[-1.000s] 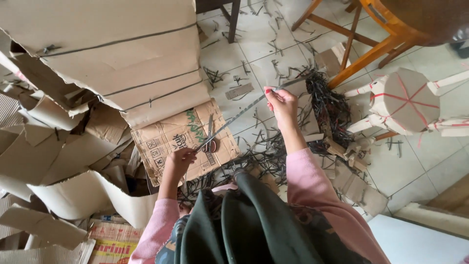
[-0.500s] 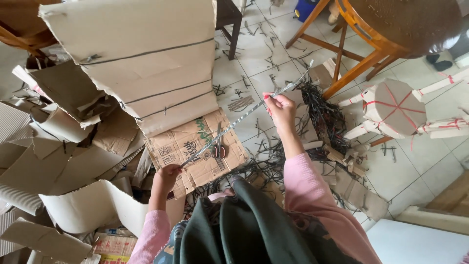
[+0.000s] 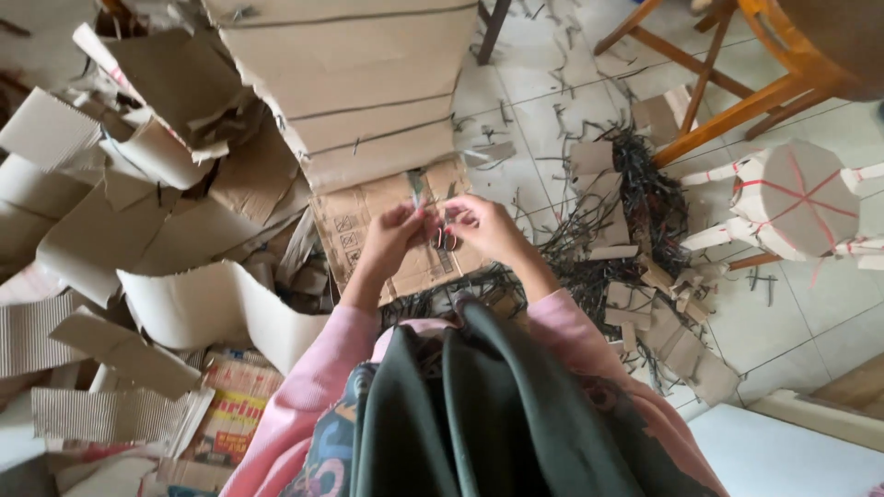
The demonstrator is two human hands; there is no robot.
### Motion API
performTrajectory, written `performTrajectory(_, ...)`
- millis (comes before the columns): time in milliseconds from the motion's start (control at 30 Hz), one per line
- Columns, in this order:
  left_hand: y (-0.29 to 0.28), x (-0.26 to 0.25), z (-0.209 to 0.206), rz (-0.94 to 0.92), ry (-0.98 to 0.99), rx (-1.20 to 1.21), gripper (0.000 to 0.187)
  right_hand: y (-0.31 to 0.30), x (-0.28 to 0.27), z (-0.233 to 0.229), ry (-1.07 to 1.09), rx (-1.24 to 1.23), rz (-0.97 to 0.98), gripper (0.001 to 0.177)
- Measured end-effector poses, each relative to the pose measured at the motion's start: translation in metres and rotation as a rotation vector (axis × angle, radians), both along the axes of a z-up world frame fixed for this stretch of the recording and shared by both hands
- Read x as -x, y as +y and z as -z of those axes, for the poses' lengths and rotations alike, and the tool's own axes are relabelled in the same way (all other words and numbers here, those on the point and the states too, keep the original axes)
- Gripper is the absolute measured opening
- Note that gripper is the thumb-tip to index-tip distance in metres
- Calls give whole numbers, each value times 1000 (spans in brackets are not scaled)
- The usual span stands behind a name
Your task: The person bundles cardboard pieces together using scissors to cut lengths of wire and then tying the wire around the stack by hand.
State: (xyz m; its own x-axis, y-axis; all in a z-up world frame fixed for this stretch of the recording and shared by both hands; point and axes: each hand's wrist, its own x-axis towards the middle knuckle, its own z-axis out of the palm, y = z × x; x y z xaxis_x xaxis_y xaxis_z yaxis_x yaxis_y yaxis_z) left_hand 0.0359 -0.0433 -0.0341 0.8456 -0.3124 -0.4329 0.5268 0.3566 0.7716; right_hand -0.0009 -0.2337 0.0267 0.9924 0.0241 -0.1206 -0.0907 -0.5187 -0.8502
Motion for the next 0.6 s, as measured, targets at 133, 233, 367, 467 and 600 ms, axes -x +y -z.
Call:
performTrajectory(133,-25,-20,2,-142,0,192,34,14,22,18,-322,-160,12,71)
performTrajectory(233,-34,-20,0,-190,22,224,34,14,25,-5,-564,-107,-34,52)
performTrajectory(367,-47,-9,-6,-153,8,198,33,8,15,-16,-712,10,-65,12)
performTrajectory(467,-43,-6,-13,-104,-28,45,25,8,13,-35,-674,-115,38,8)
performTrajectory(600,-23,0,-40,203,-393,-731,24,1,13,-57,-461,-351,171,6)
